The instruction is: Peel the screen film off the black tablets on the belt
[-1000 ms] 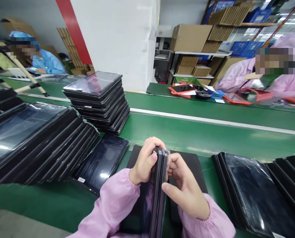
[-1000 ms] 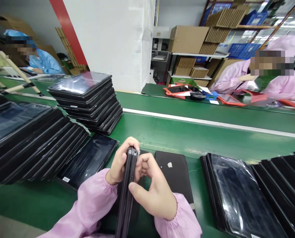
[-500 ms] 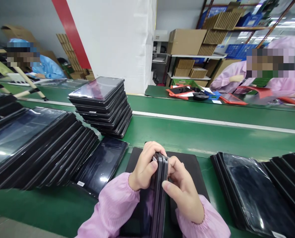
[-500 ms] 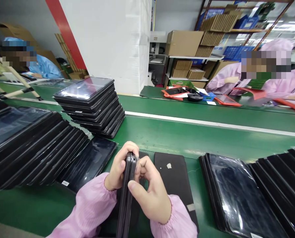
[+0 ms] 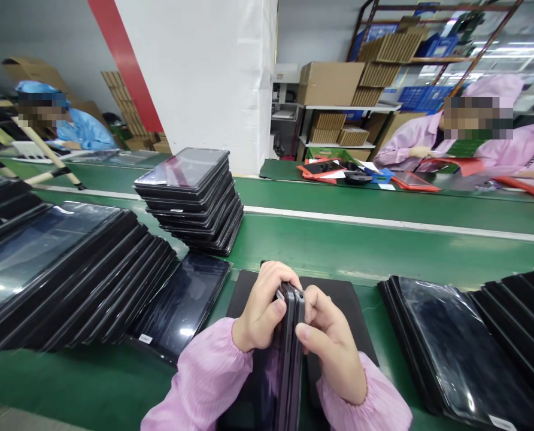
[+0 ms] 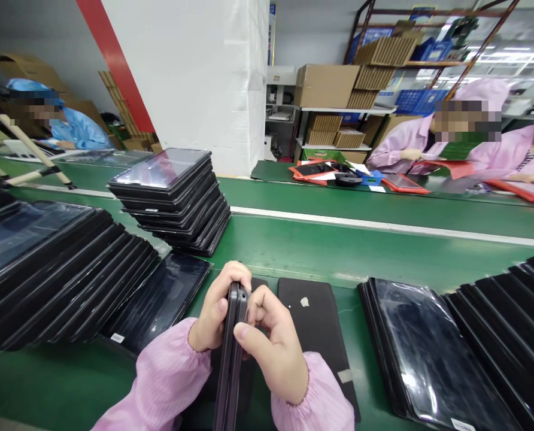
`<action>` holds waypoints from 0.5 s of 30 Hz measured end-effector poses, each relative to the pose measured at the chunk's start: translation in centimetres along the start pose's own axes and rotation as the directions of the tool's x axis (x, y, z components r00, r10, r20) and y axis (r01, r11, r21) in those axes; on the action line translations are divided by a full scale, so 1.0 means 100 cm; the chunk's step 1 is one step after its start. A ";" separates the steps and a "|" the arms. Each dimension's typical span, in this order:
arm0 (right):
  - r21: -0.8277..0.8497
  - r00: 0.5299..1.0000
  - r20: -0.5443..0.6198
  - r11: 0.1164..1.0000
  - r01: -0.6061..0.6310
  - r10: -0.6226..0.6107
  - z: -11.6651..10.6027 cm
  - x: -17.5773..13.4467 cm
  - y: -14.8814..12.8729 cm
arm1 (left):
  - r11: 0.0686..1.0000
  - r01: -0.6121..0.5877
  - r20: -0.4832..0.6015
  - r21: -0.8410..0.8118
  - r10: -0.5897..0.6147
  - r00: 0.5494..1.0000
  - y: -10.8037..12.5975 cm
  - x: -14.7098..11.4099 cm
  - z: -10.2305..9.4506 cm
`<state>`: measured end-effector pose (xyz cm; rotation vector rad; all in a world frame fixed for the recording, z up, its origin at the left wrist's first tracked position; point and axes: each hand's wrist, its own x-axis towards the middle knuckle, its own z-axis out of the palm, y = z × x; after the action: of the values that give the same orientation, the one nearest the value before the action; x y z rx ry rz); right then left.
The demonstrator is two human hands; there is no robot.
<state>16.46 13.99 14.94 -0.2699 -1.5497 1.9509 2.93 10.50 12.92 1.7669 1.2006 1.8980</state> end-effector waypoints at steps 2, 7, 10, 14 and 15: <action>0.004 1.000 -0.003 1.000 0.007 -0.007 -0.001 -0.001 0.001 | 1.000 -0.014 0.009 0.007 0.014 1.000 0.003 0.000 0.000; -0.089 1.000 -0.003 0.996 0.030 -0.030 0.000 -0.003 0.001 | 0.999 -0.033 0.006 0.010 0.033 0.999 0.006 -0.001 -0.001; -0.296 0.995 -0.077 0.954 0.043 -0.068 0.006 -0.003 -0.002 | 1.000 -0.014 -0.015 0.027 0.015 1.000 0.001 0.000 -0.001; -0.692 0.992 -0.107 0.712 -0.118 0.060 0.013 -0.005 -0.007 | 0.995 0.035 -0.084 0.092 -0.027 0.996 -0.006 0.001 0.001; -0.768 0.993 -0.103 0.629 -0.120 0.063 0.014 -0.006 -0.008 | 0.994 0.037 -0.093 0.099 -0.027 0.995 -0.007 0.001 0.001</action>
<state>16.44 12.60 15.98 -0.7749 -2.2967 1.1839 2.78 11.07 12.50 1.7154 1.3711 1.9513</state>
